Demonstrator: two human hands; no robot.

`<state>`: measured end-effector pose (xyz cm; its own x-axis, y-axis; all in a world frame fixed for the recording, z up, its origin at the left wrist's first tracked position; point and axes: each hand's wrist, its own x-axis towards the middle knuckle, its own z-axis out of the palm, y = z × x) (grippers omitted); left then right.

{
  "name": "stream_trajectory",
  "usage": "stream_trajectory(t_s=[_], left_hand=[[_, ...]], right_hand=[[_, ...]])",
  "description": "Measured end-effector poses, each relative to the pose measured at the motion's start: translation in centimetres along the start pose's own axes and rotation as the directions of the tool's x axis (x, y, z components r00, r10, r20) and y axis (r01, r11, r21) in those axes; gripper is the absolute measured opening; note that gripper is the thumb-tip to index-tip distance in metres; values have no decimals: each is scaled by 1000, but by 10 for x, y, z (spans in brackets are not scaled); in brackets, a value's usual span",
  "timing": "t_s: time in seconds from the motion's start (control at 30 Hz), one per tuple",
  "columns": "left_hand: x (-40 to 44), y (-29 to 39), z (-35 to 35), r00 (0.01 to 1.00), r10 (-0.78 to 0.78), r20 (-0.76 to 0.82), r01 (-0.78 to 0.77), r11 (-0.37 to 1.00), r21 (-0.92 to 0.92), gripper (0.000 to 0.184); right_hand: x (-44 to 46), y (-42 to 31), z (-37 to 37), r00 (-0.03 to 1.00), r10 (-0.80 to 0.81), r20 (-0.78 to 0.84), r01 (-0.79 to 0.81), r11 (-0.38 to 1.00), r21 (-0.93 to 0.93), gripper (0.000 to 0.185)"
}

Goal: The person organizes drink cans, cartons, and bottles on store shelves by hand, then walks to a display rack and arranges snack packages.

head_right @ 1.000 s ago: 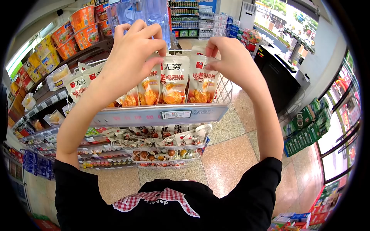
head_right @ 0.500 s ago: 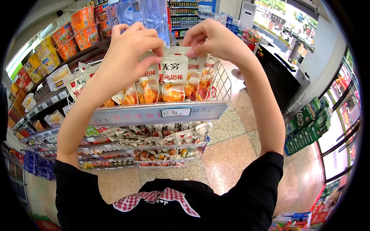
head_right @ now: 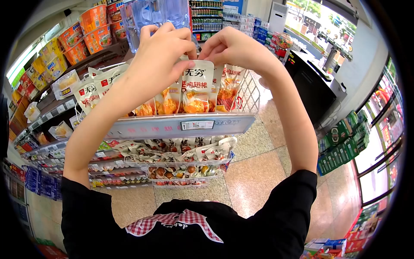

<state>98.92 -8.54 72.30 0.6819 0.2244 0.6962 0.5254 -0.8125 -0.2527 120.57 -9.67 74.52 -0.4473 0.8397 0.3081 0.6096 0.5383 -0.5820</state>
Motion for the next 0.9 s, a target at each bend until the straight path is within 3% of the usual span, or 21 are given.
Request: stream_trajectory(t_s=[0.1,0.13,0.2,0.3,0.43,0.9], left_hand=[[1,1,-1,1000,-4,-7,4,1000,-23,6],[1,1,-1,1000,-3,-13,3,1000,-26,5],[0,1,-2,1000,-6,-16,5,1000,-29,5],[-1,1,-5,1000,-10,-14,10,1000,-29,5],[-1,1,-7,1000,0,-6,0,999,-52,2],[-2,1,-7,1000,9,-22,-10,999,-33,7]], right_hand=[[-8,-6,-13,990,59,-125,-64,997,-35,18],[-6,18,-21,966,-146,-214,120,984,-130,23],[-17,13,-32,946,-72,-315,-73,902,-425,21],[-25,18,-39,966,52,-251,-161,887,-432,19],[-24,16,-33,978,102,-182,-171,891,-421,17],[14,0,-24,992,-119,-42,107,968,-228,15]])
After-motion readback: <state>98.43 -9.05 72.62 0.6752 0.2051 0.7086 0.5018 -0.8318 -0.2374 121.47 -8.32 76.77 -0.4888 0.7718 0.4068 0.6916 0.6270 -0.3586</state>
